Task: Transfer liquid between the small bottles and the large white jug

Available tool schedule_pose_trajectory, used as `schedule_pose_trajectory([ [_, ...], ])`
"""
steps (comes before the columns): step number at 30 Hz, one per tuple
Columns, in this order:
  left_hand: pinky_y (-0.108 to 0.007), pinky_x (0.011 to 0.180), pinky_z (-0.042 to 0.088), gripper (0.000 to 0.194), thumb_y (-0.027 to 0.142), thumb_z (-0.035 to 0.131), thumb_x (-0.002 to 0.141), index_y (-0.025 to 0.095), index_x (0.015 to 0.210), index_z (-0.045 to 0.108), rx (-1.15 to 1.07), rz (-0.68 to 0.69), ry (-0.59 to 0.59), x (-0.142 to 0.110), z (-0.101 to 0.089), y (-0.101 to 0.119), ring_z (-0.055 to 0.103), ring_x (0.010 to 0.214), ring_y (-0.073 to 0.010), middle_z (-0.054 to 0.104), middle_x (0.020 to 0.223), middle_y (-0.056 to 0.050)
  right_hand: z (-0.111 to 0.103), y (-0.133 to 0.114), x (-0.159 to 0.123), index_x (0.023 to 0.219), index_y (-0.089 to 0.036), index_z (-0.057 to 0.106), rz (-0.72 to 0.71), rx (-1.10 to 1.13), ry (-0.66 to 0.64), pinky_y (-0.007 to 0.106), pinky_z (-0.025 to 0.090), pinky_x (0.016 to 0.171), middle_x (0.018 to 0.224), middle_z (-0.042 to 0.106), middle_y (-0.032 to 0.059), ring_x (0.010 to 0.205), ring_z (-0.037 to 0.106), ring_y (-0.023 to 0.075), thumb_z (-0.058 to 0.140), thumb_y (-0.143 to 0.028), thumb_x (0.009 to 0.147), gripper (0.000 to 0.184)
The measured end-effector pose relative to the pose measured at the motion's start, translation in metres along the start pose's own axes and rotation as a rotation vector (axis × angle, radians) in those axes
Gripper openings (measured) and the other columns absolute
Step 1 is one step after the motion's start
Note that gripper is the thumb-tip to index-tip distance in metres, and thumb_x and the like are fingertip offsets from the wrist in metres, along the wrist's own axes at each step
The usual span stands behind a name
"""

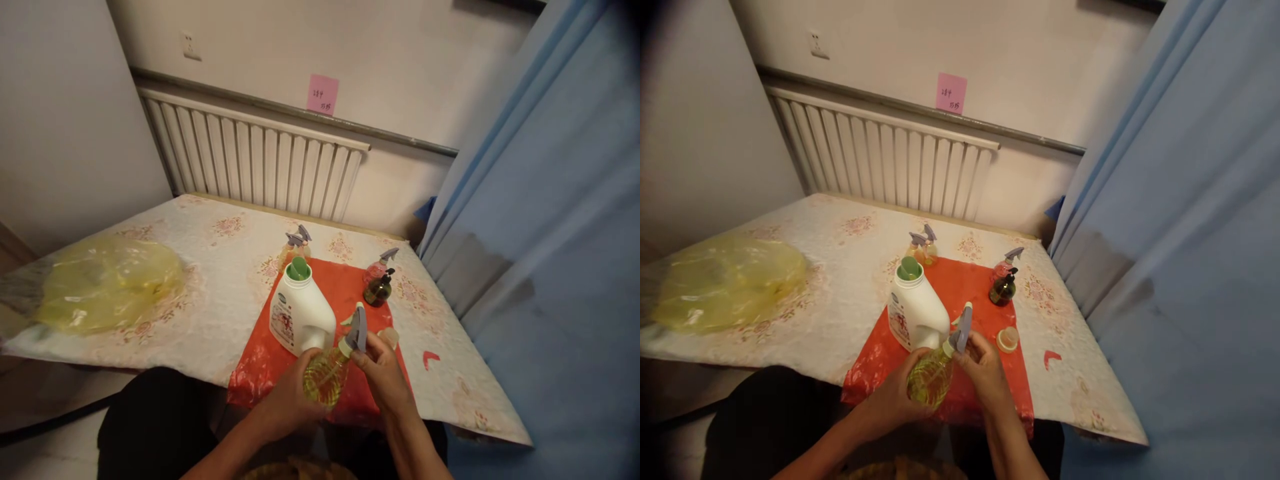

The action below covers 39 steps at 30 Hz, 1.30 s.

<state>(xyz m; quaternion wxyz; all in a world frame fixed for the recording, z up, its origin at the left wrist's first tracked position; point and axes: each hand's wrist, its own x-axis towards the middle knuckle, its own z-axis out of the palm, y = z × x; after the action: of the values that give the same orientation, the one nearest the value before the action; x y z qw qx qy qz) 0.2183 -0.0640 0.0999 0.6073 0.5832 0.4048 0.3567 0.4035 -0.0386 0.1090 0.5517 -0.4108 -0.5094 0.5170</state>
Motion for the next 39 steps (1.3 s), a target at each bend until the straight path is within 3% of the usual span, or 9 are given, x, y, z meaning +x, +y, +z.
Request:
schedule_pose_trajectory([
  [13,-0.034,0.085,0.047,0.066,0.008,0.071,0.056,0.018,0.117,0.048,0.055,-0.051,0.046,-0.002,-0.006,0.005,0.061,0.098,-0.0236,0.066,0.108,-0.006,0.011,0.004,0.000,0.085,-0.022,0.071,0.057,-0.004,-0.001,0.029,0.051,0.079,0.084,0.070,0.0001,0.082,0.065,0.0188,0.082,-0.024,0.064,0.024],
  [18,-0.033,0.080,0.048,0.061,0.010,0.069,0.059,0.017,0.115,0.048,0.070,0.020,0.049,0.001,-0.007,-0.002,0.062,0.092,-0.0219,0.067,0.105,-0.006,0.021,0.012,-0.001,0.078,-0.023,0.067,0.007,0.040,0.115,0.025,0.050,0.072,0.076,0.068,-0.0029,0.075,0.064,0.0163,0.083,-0.019,0.059,0.025],
  [21,-0.032,0.080,0.049,0.061,0.010,0.069,0.060,0.018,0.117,0.047,0.077,0.032,0.064,0.002,-0.007,-0.007,0.062,0.093,-0.0216,0.067,0.107,-0.006,0.027,0.017,-0.002,0.086,-0.024,0.067,-0.007,0.050,0.172,0.027,0.051,0.076,0.083,0.071,-0.0022,0.082,0.065,0.0177,0.080,-0.020,0.061,0.028],
  [24,-0.034,0.084,0.049,0.065,0.010,0.071,0.059,0.018,0.118,0.046,0.077,0.039,0.073,0.004,-0.008,-0.011,0.062,0.097,-0.0225,0.066,0.109,-0.006,0.028,0.019,-0.003,0.095,-0.025,0.069,0.011,-0.003,0.153,0.030,0.050,0.082,0.096,0.073,0.0009,0.092,0.065,0.0207,0.077,-0.025,0.067,0.029],
  [30,-0.035,0.084,0.050,0.066,0.016,0.074,0.058,0.018,0.118,0.047,0.001,0.023,0.051,0.005,-0.010,-0.009,0.062,0.097,-0.0232,0.065,0.110,-0.006,0.022,0.013,-0.003,0.097,-0.024,0.071,0.002,-0.014,0.073,0.032,0.050,0.083,0.097,0.074,0.0030,0.092,0.066,0.0218,0.075,-0.031,0.072,0.026],
  [34,-0.037,0.088,0.047,0.069,0.019,0.077,0.058,0.017,0.121,0.048,0.066,0.059,0.049,0.004,-0.012,-0.007,0.060,0.100,-0.0243,0.064,0.110,-0.006,0.020,0.005,-0.002,0.099,-0.022,0.070,0.008,0.059,-0.009,0.037,0.047,0.090,0.098,0.075,0.0054,0.093,0.066,0.0232,0.074,-0.034,0.072,0.030],
  [39,-0.037,0.088,0.047,0.071,0.019,0.078,0.059,0.014,0.123,0.047,0.113,0.066,0.053,0.003,-0.012,-0.008,0.059,0.102,-0.0252,0.062,0.113,-0.008,0.021,0.003,0.000,0.093,-0.023,0.069,-0.010,0.095,0.036,0.037,0.049,0.086,0.095,0.075,0.0041,0.088,0.067,0.0226,0.078,-0.034,0.066,0.031],
])
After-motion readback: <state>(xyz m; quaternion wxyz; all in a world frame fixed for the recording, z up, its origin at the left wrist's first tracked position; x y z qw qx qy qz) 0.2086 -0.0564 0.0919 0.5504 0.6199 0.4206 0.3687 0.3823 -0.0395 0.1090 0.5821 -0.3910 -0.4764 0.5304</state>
